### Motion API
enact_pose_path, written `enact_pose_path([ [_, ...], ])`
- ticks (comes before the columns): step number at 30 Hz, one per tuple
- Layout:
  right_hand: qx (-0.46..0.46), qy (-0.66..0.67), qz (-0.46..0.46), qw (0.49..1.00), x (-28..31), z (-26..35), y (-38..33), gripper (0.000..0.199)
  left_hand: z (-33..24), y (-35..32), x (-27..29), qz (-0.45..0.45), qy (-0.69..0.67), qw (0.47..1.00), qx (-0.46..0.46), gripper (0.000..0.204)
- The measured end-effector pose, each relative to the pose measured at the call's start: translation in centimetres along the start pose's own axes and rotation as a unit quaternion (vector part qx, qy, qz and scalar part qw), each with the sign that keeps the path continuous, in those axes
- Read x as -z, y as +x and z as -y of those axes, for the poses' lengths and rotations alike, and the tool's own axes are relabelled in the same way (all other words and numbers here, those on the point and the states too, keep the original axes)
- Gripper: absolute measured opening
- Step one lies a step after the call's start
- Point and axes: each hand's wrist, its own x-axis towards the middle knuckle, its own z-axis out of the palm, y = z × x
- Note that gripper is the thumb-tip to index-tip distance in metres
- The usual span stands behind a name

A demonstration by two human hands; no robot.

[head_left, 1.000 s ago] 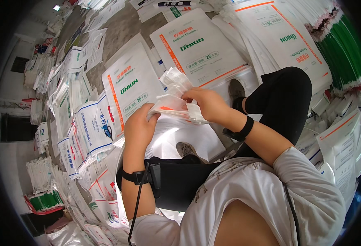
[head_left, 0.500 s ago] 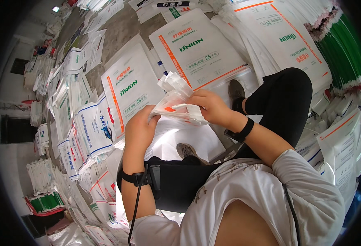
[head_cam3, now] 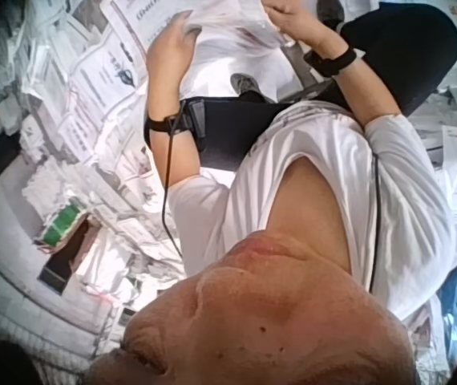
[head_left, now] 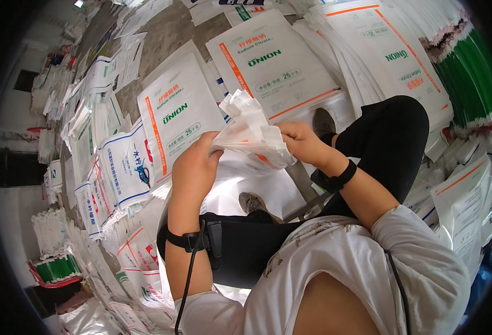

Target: Sorting and stacking large white plastic bags in a warehouse environment.

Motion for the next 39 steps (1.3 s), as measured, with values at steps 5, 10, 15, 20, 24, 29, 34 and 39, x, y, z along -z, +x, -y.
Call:
enact_pose_path([
  [5, -0.191, 0.131, 0.024, 0.973, -1.2, 0.8, 0.3, 0.025, 0.3, 0.2, -0.5, 0.021, 0.011, 1.000, -0.011, 0.041],
  [10, -0.136, 0.050, 0.044, 0.988, -1.9, 0.2, 0.3, 0.018, 0.1, 0.3, -0.6, 0.035, 0.045, 0.998, -0.011, 0.044],
  [15, -0.054, 0.000, -0.093, 0.994, -2.0, -2.0, -0.1, 0.011, -0.1, 0.4, -0.7, 0.024, 0.054, 0.998, -0.019, 0.043],
  [20, 0.011, -0.060, -0.113, 0.992, 0.0, -0.4, -0.4, 0.013, 0.0, 0.5, -0.7, 0.025, 0.052, 0.998, -0.010, 0.043],
  [24, -0.035, -0.034, -0.067, 0.997, 0.3, -1.4, -1.1, 0.015, 0.2, 0.5, -0.6, 0.013, 0.046, 0.999, -0.016, 0.043],
  [29, -0.248, 0.156, -0.017, 0.956, -0.4, 0.0, 0.2, 0.021, 0.1, 0.3, -0.8, 0.015, 0.047, 0.999, -0.015, 0.043],
  [34, -0.143, 0.059, 0.014, 0.988, -2.0, -2.3, 0.4, 0.016, 0.2, 0.3, -0.7, 0.016, 0.047, 0.999, -0.016, 0.043],
  [39, -0.018, -0.075, -0.116, 0.990, 0.5, -1.1, 0.2, 0.013, 0.5, 0.4, -1.1, 0.005, 0.056, 0.998, -0.016, 0.043],
])
